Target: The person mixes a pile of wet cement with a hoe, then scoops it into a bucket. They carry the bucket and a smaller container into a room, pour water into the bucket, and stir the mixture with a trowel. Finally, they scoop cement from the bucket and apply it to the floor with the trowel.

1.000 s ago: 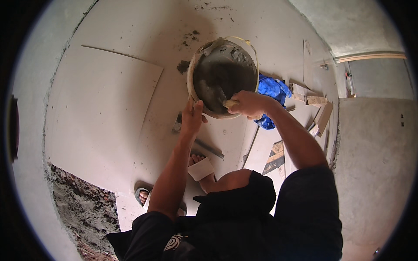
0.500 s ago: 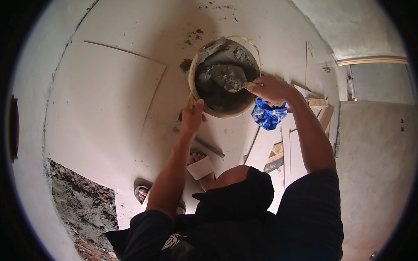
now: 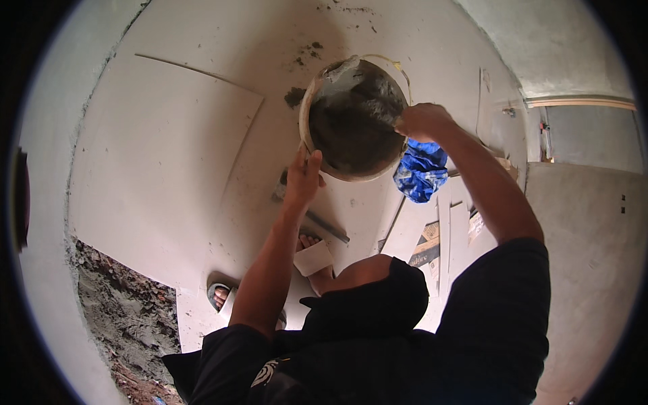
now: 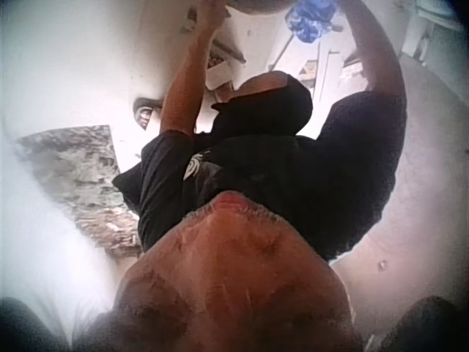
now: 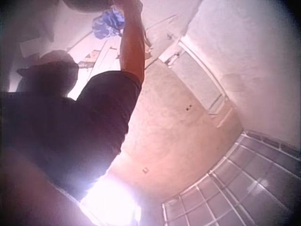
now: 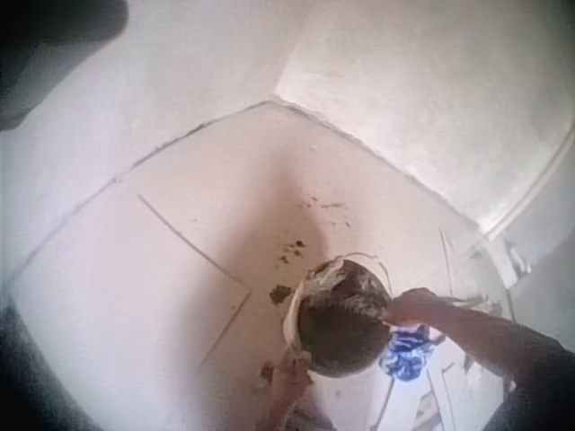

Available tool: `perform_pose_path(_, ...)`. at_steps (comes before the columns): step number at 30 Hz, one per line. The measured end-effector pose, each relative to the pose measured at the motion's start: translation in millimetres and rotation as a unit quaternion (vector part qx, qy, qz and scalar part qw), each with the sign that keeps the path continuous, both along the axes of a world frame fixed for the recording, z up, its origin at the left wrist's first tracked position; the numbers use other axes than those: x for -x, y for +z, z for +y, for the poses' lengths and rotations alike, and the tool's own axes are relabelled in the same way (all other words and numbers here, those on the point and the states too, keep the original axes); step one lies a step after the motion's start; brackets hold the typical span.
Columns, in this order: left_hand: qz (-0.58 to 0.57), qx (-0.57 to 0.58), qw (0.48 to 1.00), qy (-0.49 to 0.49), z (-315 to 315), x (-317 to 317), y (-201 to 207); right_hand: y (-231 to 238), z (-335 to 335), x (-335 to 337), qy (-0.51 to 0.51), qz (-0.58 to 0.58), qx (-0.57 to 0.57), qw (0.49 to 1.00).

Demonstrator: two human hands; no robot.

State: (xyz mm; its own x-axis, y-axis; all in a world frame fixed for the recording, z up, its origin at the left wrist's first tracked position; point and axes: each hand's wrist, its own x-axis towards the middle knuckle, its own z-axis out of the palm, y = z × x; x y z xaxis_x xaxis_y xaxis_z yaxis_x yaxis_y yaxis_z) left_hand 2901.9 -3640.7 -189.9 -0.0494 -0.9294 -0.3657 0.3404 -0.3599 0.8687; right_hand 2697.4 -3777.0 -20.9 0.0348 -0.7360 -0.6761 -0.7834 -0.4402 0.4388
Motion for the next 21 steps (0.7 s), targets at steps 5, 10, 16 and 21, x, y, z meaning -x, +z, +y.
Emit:
perform_pose_path(5, -0.018, -0.007, 1.0, -0.004, 0.5, 0.8, -1.4, 11.9, 0.5, -22.9, 0.062, 0.031, 0.109, 0.992)
perform_pose_path(10, 0.003, -0.021, 1.0, 0.002, 1.2, 0.5, 3.3, -32.5, 15.6, -38.3, 0.028, 0.011, 0.099, 0.995)
perform_pose_path(16, -0.001, -0.028, 1.0, 0.003, 0.4, 2.0, 9.4, -31.8, 33.4, -28.8, 0.052, 0.019, -0.042, 0.998)
perform_pose_path(21, -0.014, -0.036, 0.999, -0.01, 1.1, 4.0, 7.5, -12.6, 13.6, -49.7, 0.031, 0.038, -0.184, 0.982)
